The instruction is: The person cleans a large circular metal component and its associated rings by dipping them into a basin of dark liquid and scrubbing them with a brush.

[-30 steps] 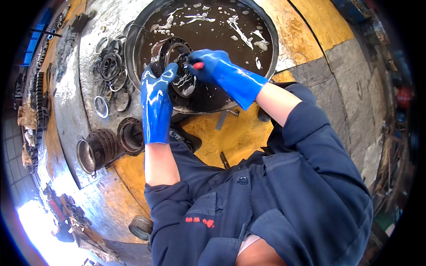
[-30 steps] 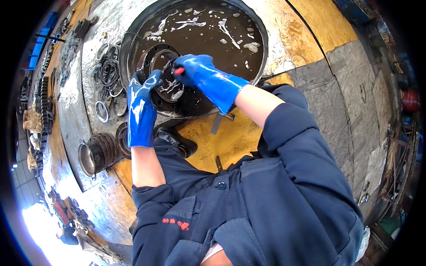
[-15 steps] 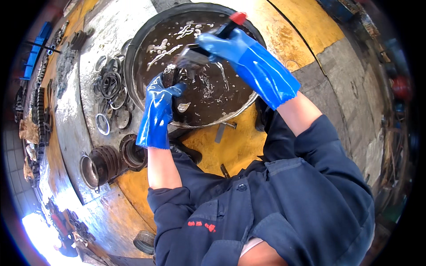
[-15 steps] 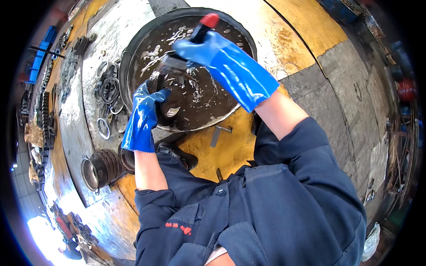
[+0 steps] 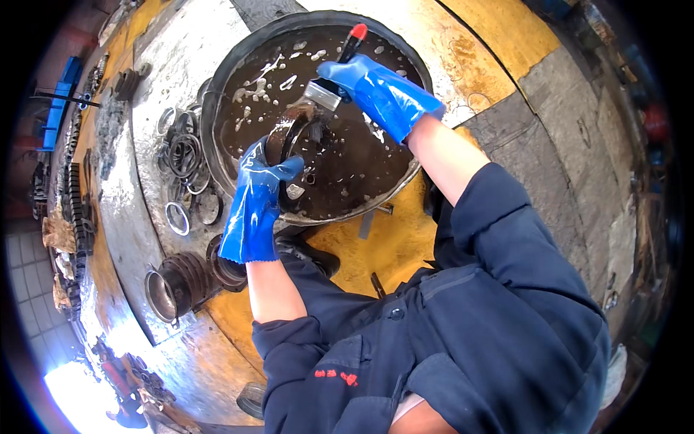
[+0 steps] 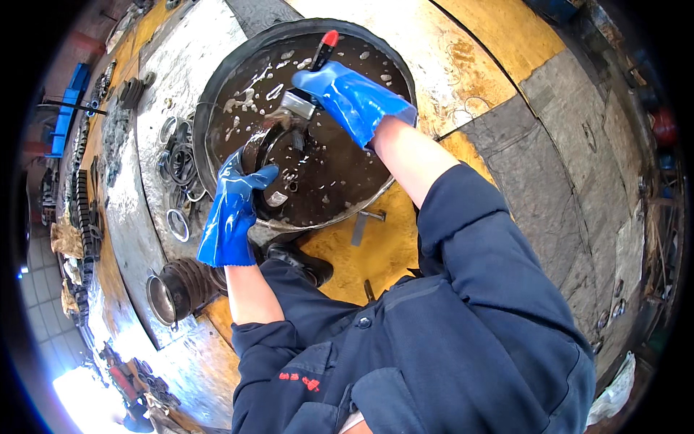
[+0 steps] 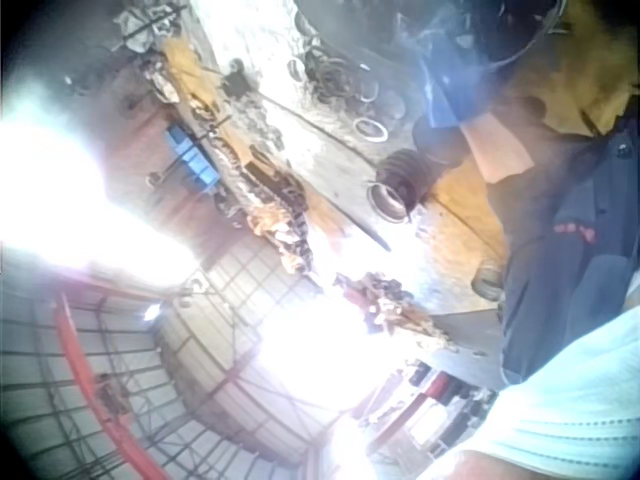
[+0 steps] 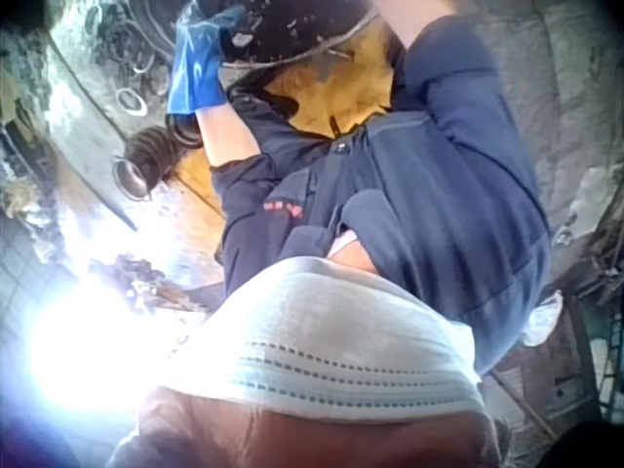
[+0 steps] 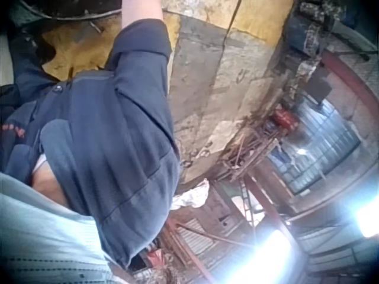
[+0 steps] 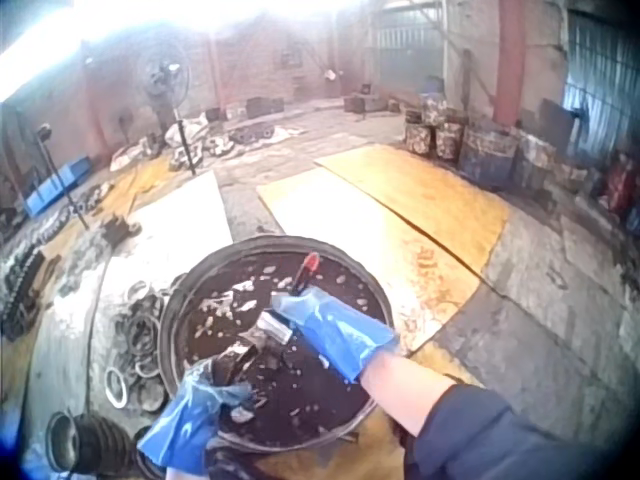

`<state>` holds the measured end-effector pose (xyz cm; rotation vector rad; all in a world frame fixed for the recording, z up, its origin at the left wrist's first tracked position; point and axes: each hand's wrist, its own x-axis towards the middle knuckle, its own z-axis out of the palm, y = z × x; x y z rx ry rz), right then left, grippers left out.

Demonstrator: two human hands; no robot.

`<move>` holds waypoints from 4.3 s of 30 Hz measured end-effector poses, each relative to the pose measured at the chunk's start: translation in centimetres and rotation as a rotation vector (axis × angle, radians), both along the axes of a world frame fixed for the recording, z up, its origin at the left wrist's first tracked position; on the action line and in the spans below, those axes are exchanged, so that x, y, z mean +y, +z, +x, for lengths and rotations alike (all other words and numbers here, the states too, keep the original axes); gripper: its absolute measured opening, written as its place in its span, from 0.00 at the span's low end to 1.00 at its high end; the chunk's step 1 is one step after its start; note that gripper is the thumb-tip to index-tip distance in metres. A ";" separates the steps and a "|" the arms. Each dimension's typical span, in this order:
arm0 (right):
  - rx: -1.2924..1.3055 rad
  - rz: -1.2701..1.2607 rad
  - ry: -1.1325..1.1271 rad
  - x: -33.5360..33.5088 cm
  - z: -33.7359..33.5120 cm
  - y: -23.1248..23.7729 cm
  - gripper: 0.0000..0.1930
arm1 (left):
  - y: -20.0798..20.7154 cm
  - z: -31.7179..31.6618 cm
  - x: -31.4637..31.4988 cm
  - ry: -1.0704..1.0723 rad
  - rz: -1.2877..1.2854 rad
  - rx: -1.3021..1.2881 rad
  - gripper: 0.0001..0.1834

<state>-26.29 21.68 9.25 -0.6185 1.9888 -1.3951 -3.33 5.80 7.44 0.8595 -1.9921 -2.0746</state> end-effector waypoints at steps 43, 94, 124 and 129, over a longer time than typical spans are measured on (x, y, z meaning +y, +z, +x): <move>-0.222 -0.031 -0.344 1.0 1.8 -5.4 0.22 | -1.4 0.5 0.6 0.024 -0.271 -0.088 0.29; -0.136 0.143 -0.171 0.6 -2.3 -7.4 0.24 | 0.3 -0.4 0.5 0.051 -0.287 -0.268 0.30; -0.242 -0.287 -0.193 -3.1 -0.2 -10.9 0.18 | 0.2 -3.9 1.5 0.294 -0.131 -0.238 0.29; -0.222 -0.693 0.142 -2.4 5.1 -4.5 0.13 | 0.1 -2.1 0.5 0.313 -0.026 -0.150 0.27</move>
